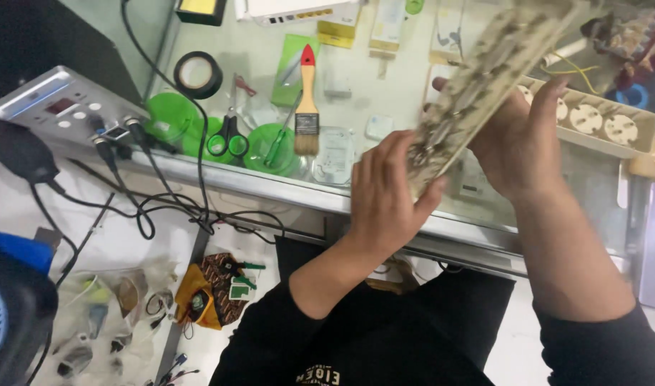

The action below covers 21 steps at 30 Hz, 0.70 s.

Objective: Repairing a multi-socket power strip by connecting internal wires and cleaning components

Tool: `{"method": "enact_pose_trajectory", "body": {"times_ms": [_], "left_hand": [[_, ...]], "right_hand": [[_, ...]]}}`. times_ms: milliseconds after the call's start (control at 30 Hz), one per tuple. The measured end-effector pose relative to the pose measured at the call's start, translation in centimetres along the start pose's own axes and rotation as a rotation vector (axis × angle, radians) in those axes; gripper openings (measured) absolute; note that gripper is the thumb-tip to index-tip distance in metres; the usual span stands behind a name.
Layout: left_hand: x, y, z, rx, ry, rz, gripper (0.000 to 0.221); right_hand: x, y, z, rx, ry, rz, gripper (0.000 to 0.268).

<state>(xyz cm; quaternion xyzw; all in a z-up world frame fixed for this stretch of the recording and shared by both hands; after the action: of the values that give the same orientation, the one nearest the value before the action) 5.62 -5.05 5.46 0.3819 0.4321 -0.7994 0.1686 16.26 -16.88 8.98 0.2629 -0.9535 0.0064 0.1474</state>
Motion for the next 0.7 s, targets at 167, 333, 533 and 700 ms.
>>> {"method": "enact_pose_trajectory", "body": {"times_ms": [167,333,533,700], "left_hand": [[-3.6,1.8,-1.0,0.113,0.038,-0.320,0.098],[-6.4,-1.7,-11.9,-0.350,-0.203,-0.494,0.052],[-6.5,-0.3,-17.0,-0.562,-0.358,-0.896,0.061],[-6.5,0.5,-18.6,-0.465,-0.420,-0.891,0.063]], "right_hand": [[-2.7,-1.4,-1.4,-0.427,-0.137,0.214,0.067],[-3.6,-2.5,-1.6,-0.555,-0.156,0.152,0.094],[-3.8,-4.5,2.8,-0.303,-0.468,-0.143,0.108],[-2.5,-4.3,0.2,0.191,-0.987,0.038,0.118]]}}
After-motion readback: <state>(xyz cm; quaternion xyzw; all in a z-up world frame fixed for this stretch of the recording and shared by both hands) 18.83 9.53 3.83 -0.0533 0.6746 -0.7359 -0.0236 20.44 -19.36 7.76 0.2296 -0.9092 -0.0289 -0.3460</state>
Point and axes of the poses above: each hand's wrist, its own x-axis away from the middle knuckle, its own y-axis out of the palm, z = x × y, the point moved 6 cm from there along -x, towards the middle knuckle, and after that the axes turned 13 degrees about y, right-handed, at the moved point
